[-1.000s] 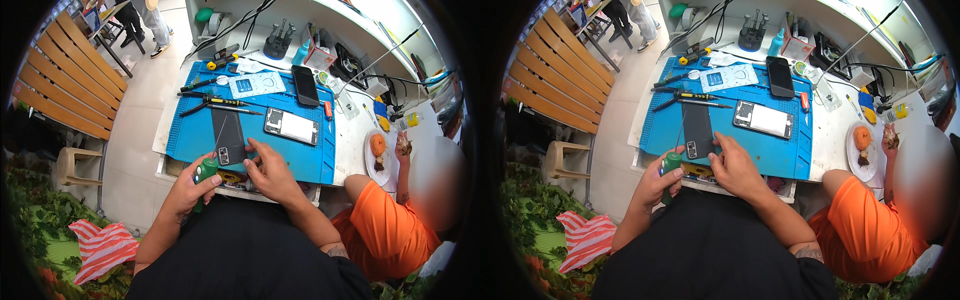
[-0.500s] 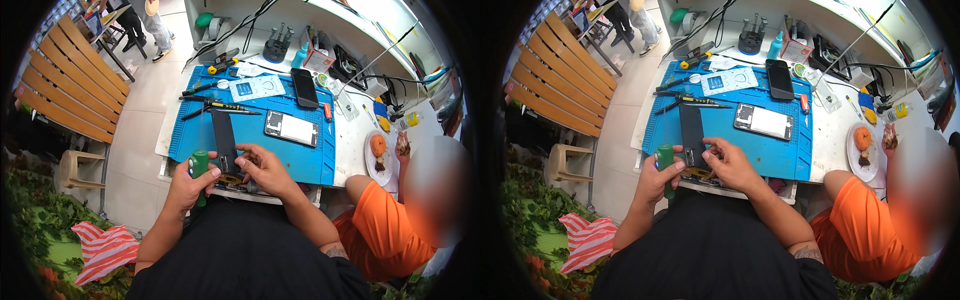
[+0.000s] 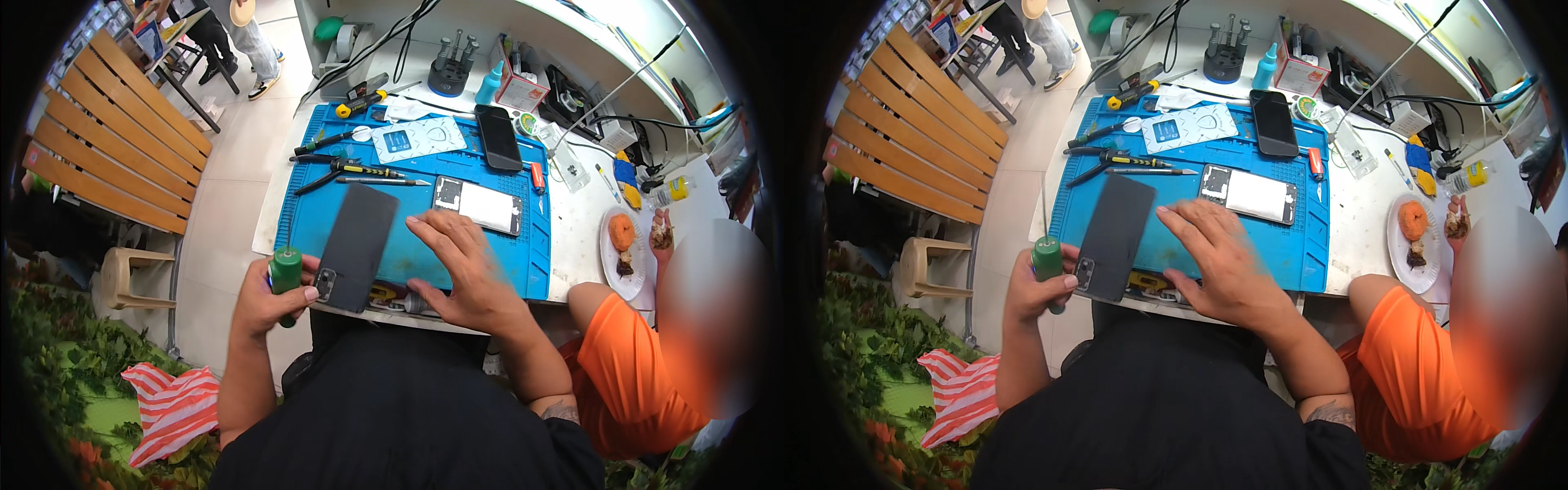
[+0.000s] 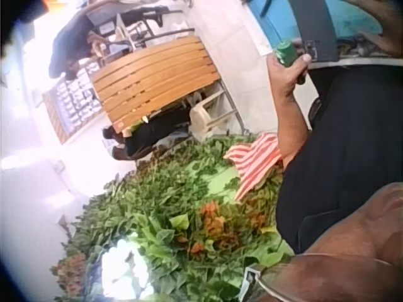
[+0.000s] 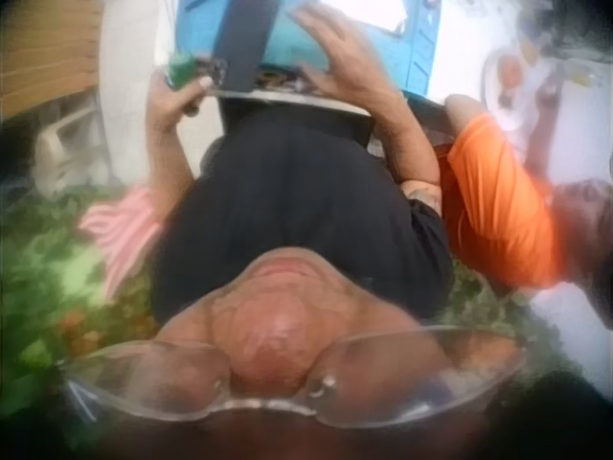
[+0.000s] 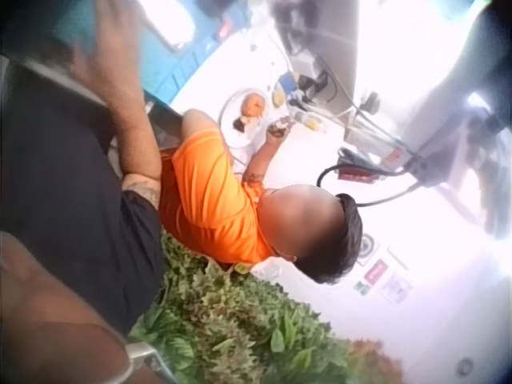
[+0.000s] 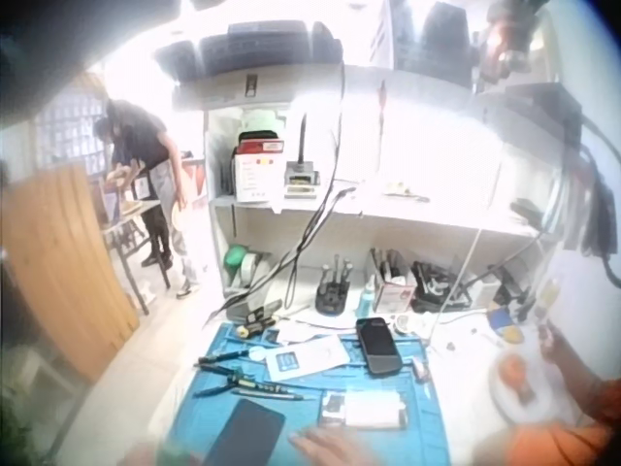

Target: The person uses a small screwdriver to remove screws from a smartphone, applies adhesive from a tube to the device chassis, and then presses the back panel onto the phone before cleaning the surface with a cloth and liquid.

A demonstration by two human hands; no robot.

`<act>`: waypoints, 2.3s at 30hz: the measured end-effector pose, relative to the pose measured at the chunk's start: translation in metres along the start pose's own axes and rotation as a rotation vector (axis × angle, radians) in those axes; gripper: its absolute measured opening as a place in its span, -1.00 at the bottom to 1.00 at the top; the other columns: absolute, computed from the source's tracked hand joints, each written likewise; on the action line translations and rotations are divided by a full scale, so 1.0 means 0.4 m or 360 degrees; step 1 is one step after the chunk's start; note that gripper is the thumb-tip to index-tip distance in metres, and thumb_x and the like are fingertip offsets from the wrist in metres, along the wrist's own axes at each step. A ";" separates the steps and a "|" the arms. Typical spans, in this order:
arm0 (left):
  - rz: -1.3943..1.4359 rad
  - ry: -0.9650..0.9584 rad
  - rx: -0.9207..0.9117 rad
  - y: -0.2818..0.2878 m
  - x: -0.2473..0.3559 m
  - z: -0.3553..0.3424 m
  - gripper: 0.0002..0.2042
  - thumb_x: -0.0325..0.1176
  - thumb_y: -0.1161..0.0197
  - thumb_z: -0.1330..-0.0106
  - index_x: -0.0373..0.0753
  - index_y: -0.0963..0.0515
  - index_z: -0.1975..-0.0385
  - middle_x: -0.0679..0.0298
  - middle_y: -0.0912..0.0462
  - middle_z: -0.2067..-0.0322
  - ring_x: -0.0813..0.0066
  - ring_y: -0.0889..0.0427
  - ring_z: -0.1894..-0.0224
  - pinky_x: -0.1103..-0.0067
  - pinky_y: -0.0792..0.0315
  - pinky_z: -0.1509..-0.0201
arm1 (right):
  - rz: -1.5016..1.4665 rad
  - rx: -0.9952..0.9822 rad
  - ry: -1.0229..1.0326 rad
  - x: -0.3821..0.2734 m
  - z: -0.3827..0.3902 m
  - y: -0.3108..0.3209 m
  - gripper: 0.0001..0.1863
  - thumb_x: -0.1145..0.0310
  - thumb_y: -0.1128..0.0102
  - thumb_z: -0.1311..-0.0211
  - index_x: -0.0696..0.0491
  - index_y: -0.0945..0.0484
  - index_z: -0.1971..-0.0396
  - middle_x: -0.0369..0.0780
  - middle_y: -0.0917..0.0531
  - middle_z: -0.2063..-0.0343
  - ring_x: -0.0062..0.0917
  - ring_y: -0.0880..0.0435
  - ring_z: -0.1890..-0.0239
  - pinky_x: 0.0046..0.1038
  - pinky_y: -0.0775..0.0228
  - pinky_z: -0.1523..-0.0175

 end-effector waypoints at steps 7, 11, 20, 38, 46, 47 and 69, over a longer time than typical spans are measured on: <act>-0.0451 0.0028 -0.0541 -0.036 0.112 -0.119 -0.59 -0.32 -0.70 -0.24 -0.33 -0.80 -0.05 0.32 -0.84 0.25 0.62 -0.75 0.25 0.63 -0.60 0.18 | 0.0160 -0.0457 0.0161 -0.021 -0.040 -0.013 -0.02 0.17 -0.76 -0.04 0.17 -0.48 -0.46 -0.02 -0.63 -0.22 -0.08 -0.57 -0.39 0.04 -0.25 -0.62; -0.0574 -0.0040 -0.0058 -0.014 0.126 -0.113 -0.53 -0.18 -0.50 -0.53 -0.33 -0.66 -0.29 0.33 -0.75 0.24 0.66 -0.61 0.34 0.61 -0.52 0.25 | 0.0183 -0.0277 -0.0260 0.045 -0.014 -0.059 -0.12 0.05 -0.78 -0.06 0.21 -0.58 -0.30 0.00 -0.64 -0.01 -0.07 -0.67 -0.11 -0.12 -0.58 -0.22; -0.0984 -0.0049 0.0452 -0.037 -0.017 0.135 -0.60 -0.38 -0.32 -0.60 -0.46 -0.50 -0.30 0.20 -0.77 0.25 0.58 -0.65 0.27 0.55 -0.52 0.12 | 0.0355 -0.0199 -0.0458 0.029 0.003 -0.123 -0.08 0.01 -0.74 -0.09 0.37 -0.57 -0.28 0.02 -0.60 -0.07 -0.10 -0.64 -0.14 -0.20 -0.66 -0.18; -0.1470 -0.0190 0.0696 -0.084 -0.037 0.141 -0.67 -0.20 -0.42 -0.51 -0.34 -0.65 -0.04 -0.09 -0.82 0.29 -0.19 -0.84 0.26 0.15 -0.66 0.13 | 0.0223 -0.0139 -0.0566 -0.018 0.048 -0.155 -0.12 -0.02 -0.73 -0.13 0.39 -0.61 -0.20 -0.04 -0.60 0.02 -0.18 -0.73 -0.01 -0.23 -0.74 0.08; -0.1476 -0.0244 0.0769 -0.112 -0.042 0.134 -0.67 -0.27 -0.41 -0.54 -0.40 -0.65 -0.11 -0.08 -0.82 0.26 -0.02 -0.86 0.26 0.28 -0.65 0.14 | 0.0215 -0.0136 -0.0564 -0.016 0.049 -0.158 -0.11 -0.03 -0.74 -0.12 0.40 -0.62 -0.19 -0.03 -0.60 0.02 -0.15 -0.75 0.01 -0.22 -0.74 0.09; -0.1480 -0.0236 0.0771 -0.111 -0.042 0.134 -0.66 -0.27 -0.41 -0.54 -0.40 -0.65 -0.12 -0.08 -0.82 0.26 -0.01 -0.86 0.27 0.29 -0.65 0.14 | 0.0217 -0.0137 -0.0563 -0.016 0.047 -0.159 -0.11 -0.03 -0.74 -0.12 0.40 -0.62 -0.19 -0.03 -0.60 0.01 -0.15 -0.75 0.01 -0.22 -0.74 0.09; -0.1561 -0.0337 0.0833 -0.091 -0.024 0.152 -0.68 -0.29 -0.42 -0.51 -0.39 -0.67 -0.09 -0.11 -0.81 0.26 -0.12 -0.85 0.23 0.24 -0.65 0.12 | 0.0255 -0.0140 -0.0541 -0.019 0.049 -0.159 -0.13 -0.01 -0.73 -0.12 0.40 -0.61 -0.20 -0.06 -0.60 0.01 -0.18 -0.72 -0.01 -0.22 -0.74 0.10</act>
Point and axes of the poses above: each hand's wrist, its own z-axis away from the middle knuckle, its own y-axis out of the back of the hand, x = y × z, the point moved 4 cm from there along -z, towards the middle knuckle
